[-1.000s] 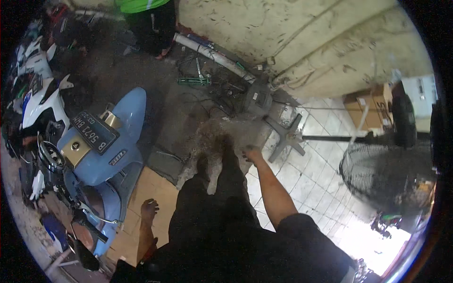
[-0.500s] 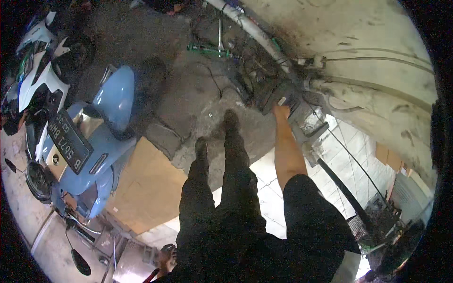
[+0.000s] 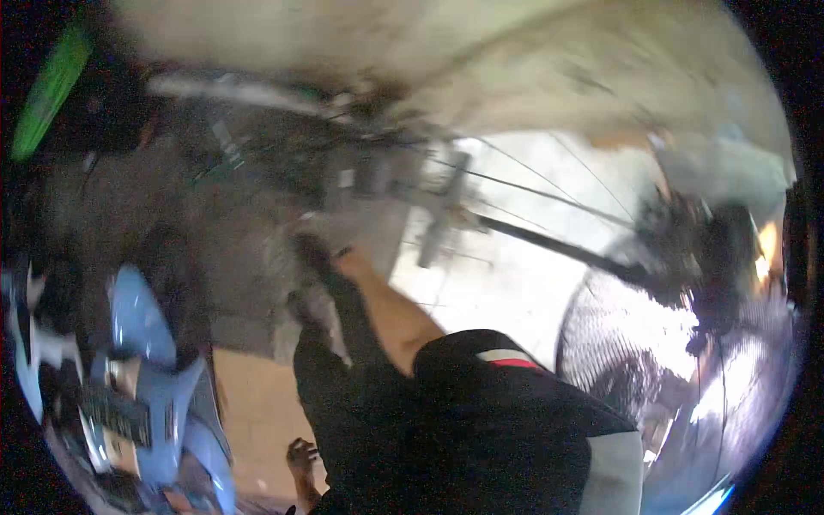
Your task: The person connects electrical wiring inside the front panel of a scooter, repositions a large floor fan, and reattaches the plastic headlight housing to the frame before checking the digital dashboard and front lights.
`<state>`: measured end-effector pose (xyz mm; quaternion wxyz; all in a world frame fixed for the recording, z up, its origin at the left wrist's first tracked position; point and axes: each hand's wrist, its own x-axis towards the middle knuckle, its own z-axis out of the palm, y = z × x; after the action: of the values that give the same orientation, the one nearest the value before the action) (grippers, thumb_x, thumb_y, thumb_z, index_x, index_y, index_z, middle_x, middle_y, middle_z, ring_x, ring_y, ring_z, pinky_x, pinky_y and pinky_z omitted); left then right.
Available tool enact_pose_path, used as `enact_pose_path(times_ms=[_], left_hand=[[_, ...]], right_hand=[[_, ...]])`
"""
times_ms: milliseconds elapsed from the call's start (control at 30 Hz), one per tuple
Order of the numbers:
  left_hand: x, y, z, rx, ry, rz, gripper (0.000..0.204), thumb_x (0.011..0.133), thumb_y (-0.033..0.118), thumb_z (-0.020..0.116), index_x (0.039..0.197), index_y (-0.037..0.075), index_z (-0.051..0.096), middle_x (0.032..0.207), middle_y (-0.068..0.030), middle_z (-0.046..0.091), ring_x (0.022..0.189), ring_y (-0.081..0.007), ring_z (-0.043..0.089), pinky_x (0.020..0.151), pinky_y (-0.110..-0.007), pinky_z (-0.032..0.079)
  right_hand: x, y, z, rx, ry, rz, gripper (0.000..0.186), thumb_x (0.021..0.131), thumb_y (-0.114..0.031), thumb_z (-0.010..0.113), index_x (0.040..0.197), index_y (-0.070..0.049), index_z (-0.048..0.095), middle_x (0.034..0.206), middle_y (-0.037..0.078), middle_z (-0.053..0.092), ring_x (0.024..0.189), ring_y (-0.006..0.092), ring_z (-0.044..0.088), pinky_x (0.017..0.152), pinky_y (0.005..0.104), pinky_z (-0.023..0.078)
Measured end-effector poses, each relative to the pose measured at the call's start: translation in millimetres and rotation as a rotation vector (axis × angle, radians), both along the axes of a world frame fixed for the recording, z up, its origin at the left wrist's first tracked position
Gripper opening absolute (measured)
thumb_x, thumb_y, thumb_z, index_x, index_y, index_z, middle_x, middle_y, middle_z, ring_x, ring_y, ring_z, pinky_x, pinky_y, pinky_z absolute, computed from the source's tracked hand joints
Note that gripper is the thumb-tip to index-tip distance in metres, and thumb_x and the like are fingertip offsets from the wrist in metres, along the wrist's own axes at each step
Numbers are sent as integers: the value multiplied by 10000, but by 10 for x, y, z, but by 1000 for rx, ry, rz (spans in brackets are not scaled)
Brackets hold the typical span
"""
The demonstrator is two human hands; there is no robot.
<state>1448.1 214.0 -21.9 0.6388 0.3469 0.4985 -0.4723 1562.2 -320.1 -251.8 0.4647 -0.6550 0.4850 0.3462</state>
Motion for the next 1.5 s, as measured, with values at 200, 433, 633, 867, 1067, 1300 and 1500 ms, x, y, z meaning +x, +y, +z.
enact_pose_path(times_ms=[200,433,633,867,1067,1300,1500], left_hand=[[1845,-1009,-581,206,-507,-569,345,924,204,551,1208,12,512,902,-131,623,685,-182,600,551,-284,459],[2229,-1553,-462,129,-932,-1003,358,892,214,556,1173,-5,528,936,-128,625,775,-222,617,641,-342,492],[2337,-2001,-19,136,-1369,-1503,374,852,138,599,1160,-66,543,1037,-209,628,869,-294,643,769,-362,499],[2530,-3202,459,20,-1653,-1704,676,806,443,654,1240,-51,494,1258,-254,507,1148,-379,507,991,-422,380],[2207,-3716,699,-247,-1819,-1553,468,849,345,659,1125,-24,580,1090,-180,618,1033,-302,582,883,-411,450],[1734,-3523,1122,-469,-1567,-1741,403,852,219,647,1144,-46,565,1058,-176,643,980,-267,619,862,-358,465],[1944,-3215,827,-303,-1580,-1677,482,827,341,681,1113,-36,587,1032,-164,651,962,-293,620,854,-388,474]], right_hand=[[-496,424,232,-119,-6,660,379,899,-318,491,1096,-27,632,1149,149,604,1108,367,523,953,477,396],[-1960,750,894,-349,19,-49,547,753,-504,616,995,-15,656,979,224,643,931,379,617,799,457,495],[-2869,1481,1916,-493,-337,-489,329,815,-337,617,812,-14,679,733,126,665,618,237,630,611,356,510],[-2631,1411,3032,-827,-927,-1741,238,868,-163,638,941,62,624,782,95,645,646,147,598,594,283,505],[-2480,873,3915,-741,-1331,-2104,343,864,-215,658,1091,31,580,951,98,644,810,191,620,686,320,509],[-2507,565,3959,-605,-1566,-2242,345,877,-239,634,1127,-14,560,1000,80,626,869,213,600,744,341,478],[-2539,512,3911,-573,-1613,-2307,396,909,-302,580,1200,-37,536,1107,77,590,943,218,567,828,363,448]])
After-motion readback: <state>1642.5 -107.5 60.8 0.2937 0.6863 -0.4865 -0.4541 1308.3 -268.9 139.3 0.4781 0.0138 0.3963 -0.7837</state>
